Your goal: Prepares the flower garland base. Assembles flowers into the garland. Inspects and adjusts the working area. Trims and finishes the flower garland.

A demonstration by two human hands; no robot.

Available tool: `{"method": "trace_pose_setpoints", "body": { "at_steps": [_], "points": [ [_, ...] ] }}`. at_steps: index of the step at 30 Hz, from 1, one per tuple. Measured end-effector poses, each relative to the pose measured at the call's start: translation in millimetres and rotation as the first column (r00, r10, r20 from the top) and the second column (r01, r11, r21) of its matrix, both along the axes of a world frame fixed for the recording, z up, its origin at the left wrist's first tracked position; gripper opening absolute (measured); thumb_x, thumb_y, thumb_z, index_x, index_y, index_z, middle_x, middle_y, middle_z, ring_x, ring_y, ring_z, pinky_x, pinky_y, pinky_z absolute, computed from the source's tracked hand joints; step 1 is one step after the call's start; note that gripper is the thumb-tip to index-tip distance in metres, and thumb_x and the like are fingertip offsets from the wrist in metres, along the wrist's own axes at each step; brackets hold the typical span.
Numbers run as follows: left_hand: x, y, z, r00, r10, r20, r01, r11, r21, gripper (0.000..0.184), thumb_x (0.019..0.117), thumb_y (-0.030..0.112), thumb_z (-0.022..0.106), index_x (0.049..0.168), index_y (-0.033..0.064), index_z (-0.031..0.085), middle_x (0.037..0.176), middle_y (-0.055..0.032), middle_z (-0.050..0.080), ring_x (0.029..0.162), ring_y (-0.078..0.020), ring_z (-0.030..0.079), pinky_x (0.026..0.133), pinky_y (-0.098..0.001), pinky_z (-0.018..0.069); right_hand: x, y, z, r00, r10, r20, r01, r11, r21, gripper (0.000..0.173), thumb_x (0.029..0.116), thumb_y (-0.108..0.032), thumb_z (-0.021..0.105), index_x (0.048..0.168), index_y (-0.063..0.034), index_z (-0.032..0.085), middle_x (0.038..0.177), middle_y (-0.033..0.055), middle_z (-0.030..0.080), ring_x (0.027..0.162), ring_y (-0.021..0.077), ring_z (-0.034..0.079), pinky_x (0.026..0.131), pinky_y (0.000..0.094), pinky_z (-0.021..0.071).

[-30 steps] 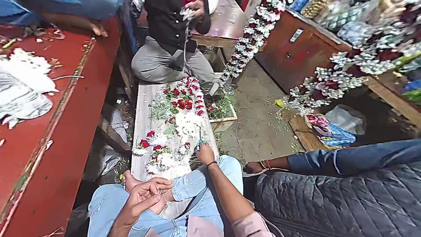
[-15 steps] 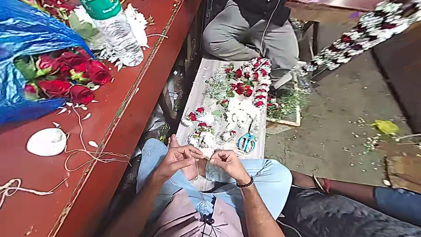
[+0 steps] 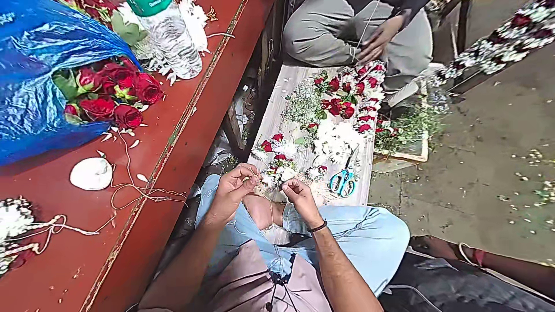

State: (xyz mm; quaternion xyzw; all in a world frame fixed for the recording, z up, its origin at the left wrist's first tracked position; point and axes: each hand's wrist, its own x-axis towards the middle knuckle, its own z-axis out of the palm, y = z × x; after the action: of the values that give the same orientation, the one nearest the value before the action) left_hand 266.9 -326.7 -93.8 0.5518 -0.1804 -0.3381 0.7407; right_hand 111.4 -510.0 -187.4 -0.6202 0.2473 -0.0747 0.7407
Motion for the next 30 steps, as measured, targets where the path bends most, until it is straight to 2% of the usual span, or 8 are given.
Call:
{"method": "trace_pose_setpoints", "body": {
  "at_steps": [2,4,7,12,15,19,23,30],
  "points": [
    [-3.9,2.4,-2.2,1.000,-0.003,0.014,0.002,0.999,0.035,0.009,0.0942,0.012,0.071,0.095,0.0041,0.069,0.113,-0.0114,0.065,0.107,-0.0236,0.065,0.095,-0.0426,0.0570,3.2,10.3,10.7,0.997,0.027,0.077,-0.030,0.999,0.034,0.013,0.1016,-0.008,0.057,0.102,-0.0008,0.068,0.106,0.0086,0.073,0.087,0.0120,0.067,0.072,0.0274,0.0543],
    [-8.9,-0.8,-4.9,1.000,0.012,0.002,-0.012,0.998,0.057,0.005,0.0939,0.009,0.071,0.097,0.0043,0.070,0.107,-0.0086,0.068,0.103,-0.0197,0.066,0.094,-0.0402,0.0568,13.3,21.4,29.8,0.980,0.062,0.187,-0.073,0.996,0.053,0.012,0.0993,-0.008,0.060,0.099,0.0005,0.069,0.120,0.0135,0.070,0.104,0.0186,0.068,0.085,0.0338,0.0581],
    [-12.0,-5.1,-4.3,0.999,0.033,-0.016,-0.032,0.997,0.070,0.004,0.0938,0.008,0.071,0.096,0.0053,0.069,0.099,-0.0058,0.068,0.095,-0.0160,0.066,0.091,-0.0381,0.0570,28.5,36.9,42.4,0.957,0.076,0.281,-0.095,0.994,0.054,0.009,0.0950,-0.007,0.069,0.095,0.0013,0.073,0.117,0.0132,0.071,0.098,0.0160,0.069,0.082,0.0319,0.0592],
    [-4.2,2.6,-1.7,0.997,0.077,-0.024,-0.075,0.994,0.074,0.005,0.0932,0.009,0.072,0.096,0.0059,0.069,0.094,-0.0058,0.069,0.088,-0.0153,0.067,0.085,-0.0361,0.0581,31.5,43.2,44.4,0.940,0.049,0.338,-0.082,0.993,0.086,0.007,0.0931,-0.004,0.071,0.095,0.0024,0.074,0.104,0.0112,0.073,0.093,0.0153,0.069,0.080,0.0311,0.0595],
    [-3.3,5.0,-3.1,0.996,0.062,-0.069,-0.059,0.997,0.039,0.006,0.0924,0.010,0.074,0.095,0.0071,0.070,0.097,-0.0065,0.069,0.092,-0.0167,0.067,0.087,-0.0373,0.0575,30.8,41.0,48.2,0.940,0.046,0.339,-0.086,0.991,0.105,0.007,0.0928,-0.005,0.072,0.095,0.0022,0.074,0.107,0.0121,0.073,0.095,0.0164,0.070,0.082,0.0321,0.0599],
    [-7.7,3.0,-2.8,0.997,0.049,-0.067,-0.048,0.999,0.020,0.006,0.0903,0.011,0.076,0.092,0.0069,0.072,0.109,-0.0071,0.068,0.107,-0.0186,0.065,0.096,-0.0383,0.0558,36.8,45.7,47.3,0.950,0.053,0.309,-0.073,0.996,0.052,0.009,0.0937,-0.008,0.072,0.094,0.0009,0.074,0.116,0.0130,0.070,0.092,0.0149,0.068,0.078,0.0304,0.0593],
    [-5.2,5.5,-0.7,0.995,0.065,-0.079,-0.065,0.998,0.003,0.007,0.0906,0.012,0.076,0.092,0.0065,0.072,0.109,-0.0079,0.068,0.108,-0.0195,0.065,0.098,-0.0394,0.0547,38.9,53.3,52.7,0.939,0.063,0.338,-0.079,0.996,0.036,0.008,0.0933,-0.005,0.072,0.096,0.0020,0.074,0.104,0.0102,0.073,0.092,0.0140,0.069,0.080,0.0305,0.0596],
    [-1.5,12.3,-2.2,0.988,0.018,-0.153,-0.035,0.993,-0.110,0.008,0.0934,0.016,0.074,0.093,0.0093,0.069,0.106,-0.0063,0.068,0.105,-0.0177,0.064,0.097,-0.0380,0.0537,36.5,44.3,63.2,0.937,0.060,0.344,-0.053,0.998,-0.029,0.009,0.0930,-0.007,0.073,0.094,0.0013,0.076,0.109,0.0124,0.074,0.092,0.0147,0.069,0.078,0.0294,0.0588]
  ]
}}
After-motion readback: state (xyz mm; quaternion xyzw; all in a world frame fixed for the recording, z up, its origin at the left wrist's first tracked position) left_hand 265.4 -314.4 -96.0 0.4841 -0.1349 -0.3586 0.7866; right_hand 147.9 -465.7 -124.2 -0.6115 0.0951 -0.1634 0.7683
